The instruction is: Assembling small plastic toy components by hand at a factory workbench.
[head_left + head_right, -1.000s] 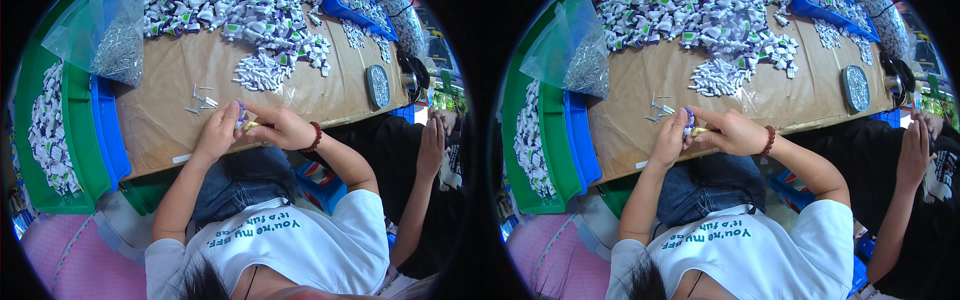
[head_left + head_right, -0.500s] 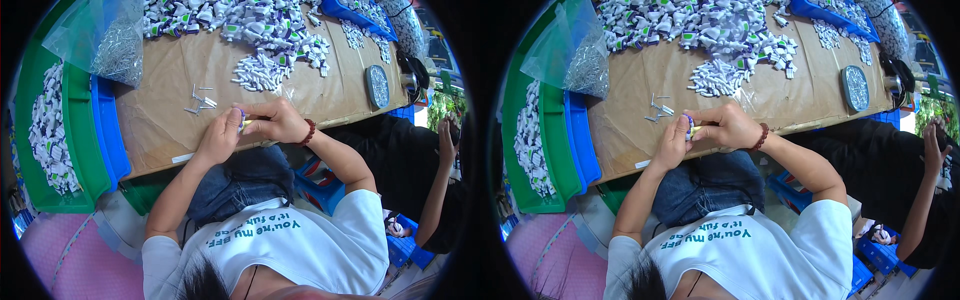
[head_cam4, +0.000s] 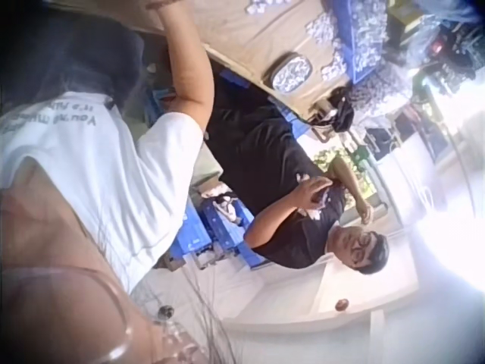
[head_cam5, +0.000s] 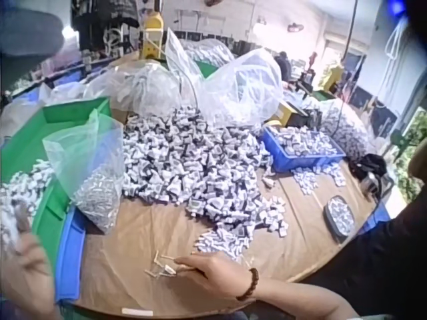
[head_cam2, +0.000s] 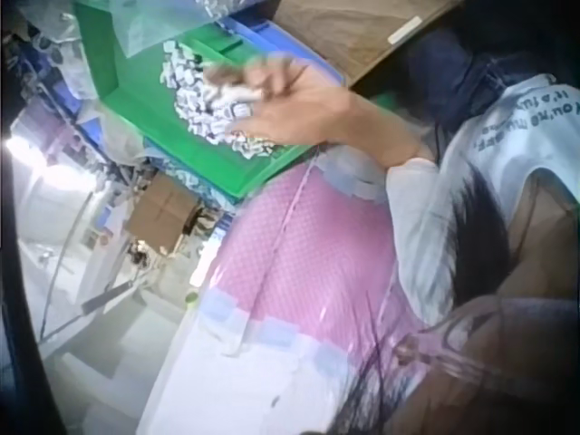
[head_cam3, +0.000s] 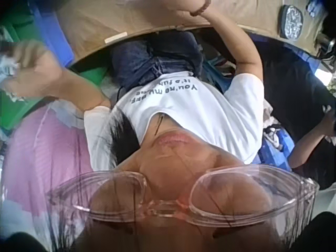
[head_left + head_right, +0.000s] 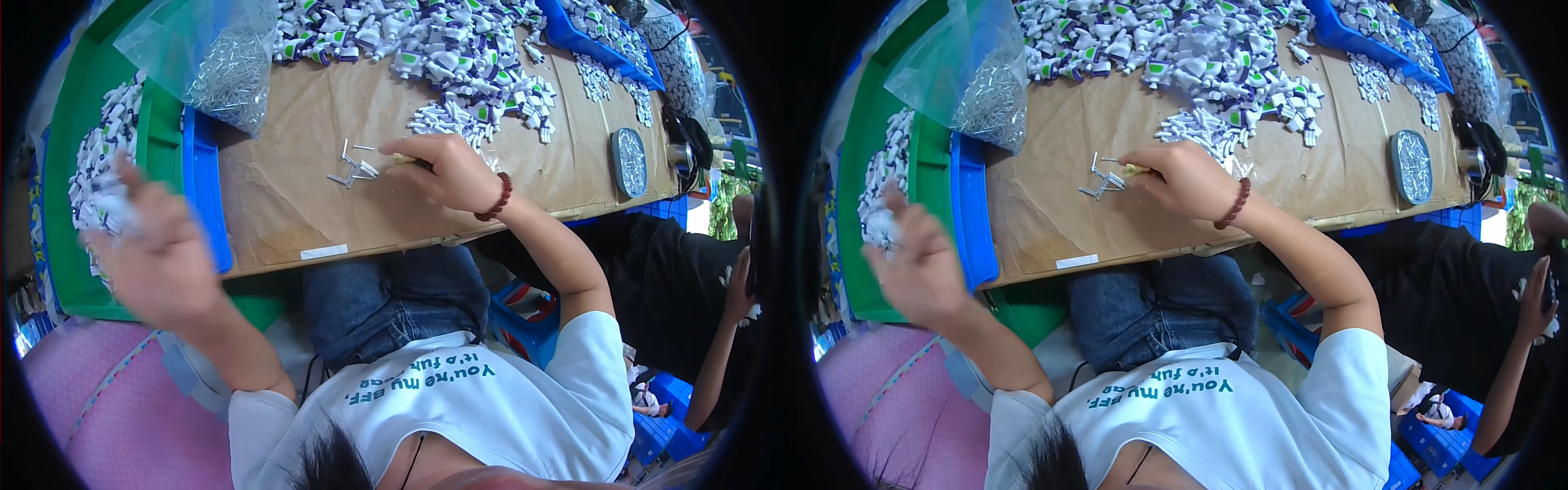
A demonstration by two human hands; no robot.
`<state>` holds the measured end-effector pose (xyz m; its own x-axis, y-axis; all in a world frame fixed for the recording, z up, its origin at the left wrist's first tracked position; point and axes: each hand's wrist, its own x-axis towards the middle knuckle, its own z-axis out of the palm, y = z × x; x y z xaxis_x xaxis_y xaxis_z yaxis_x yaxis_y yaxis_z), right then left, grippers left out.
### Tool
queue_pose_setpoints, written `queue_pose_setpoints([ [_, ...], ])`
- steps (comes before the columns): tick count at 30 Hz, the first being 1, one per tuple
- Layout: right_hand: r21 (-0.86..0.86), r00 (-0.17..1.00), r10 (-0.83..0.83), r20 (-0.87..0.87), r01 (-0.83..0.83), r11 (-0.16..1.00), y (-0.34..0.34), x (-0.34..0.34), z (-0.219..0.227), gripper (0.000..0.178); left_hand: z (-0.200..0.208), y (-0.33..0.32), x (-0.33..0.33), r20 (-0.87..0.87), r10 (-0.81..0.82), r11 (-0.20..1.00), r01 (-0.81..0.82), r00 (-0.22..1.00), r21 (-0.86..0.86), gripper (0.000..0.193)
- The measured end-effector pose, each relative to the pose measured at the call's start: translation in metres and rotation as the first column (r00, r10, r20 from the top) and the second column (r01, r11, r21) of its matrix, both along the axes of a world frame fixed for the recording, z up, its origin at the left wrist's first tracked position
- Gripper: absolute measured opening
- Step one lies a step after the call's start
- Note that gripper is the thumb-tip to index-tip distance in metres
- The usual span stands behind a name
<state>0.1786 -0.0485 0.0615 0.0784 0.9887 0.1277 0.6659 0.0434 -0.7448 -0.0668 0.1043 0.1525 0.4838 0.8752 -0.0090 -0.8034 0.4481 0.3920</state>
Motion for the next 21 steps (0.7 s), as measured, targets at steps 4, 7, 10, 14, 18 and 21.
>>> queue_pose_setpoints([
  [4,0.056,0.979,0.005,0.204,-0.017,0.998,0.025,-0.015,-0.012,0.028,0.014,0.019,-0.008,-0.118,-0.019,0.975,0.044,0.993,0.216,0.072],
  [7,-0.033,0.931,0.034,0.363,-0.023,0.999,0.038,-0.019,-0.021,0.026,-0.024,0.005,0.038,-0.522,0.019,0.852,0.26,0.853,0.455,0.046],
  [10,-0.072,0.901,0.057,0.431,-0.029,0.997,0.046,-0.023,-0.021,0.023,-0.051,0.007,0.097,-0.751,0.462,0.669,0.37,0.472,0.645,0.025],
  [14,-0.073,0.919,0.016,0.393,0.014,0.997,0.043,-0.02,-0.022,0.023,-0.104,0.05,0.146,-0.398,0.87,0.164,0.589,0.292,0.791,0.026],
  [18,0.071,0.987,-0.028,0.155,0.017,0.997,0.028,-0.01,-0.005,0.023,-0.129,0.069,0.18,-0.223,0.952,0.002,0.719,0.212,0.695,0.034],
  [21,-0.08,0.987,-0.093,-0.134,0.083,0.993,0.014,0.0,0.015,0.012,-0.138,0.077,0.189,-0.225,0.95,-0.024,0.766,0.218,0.642,0.035],
])
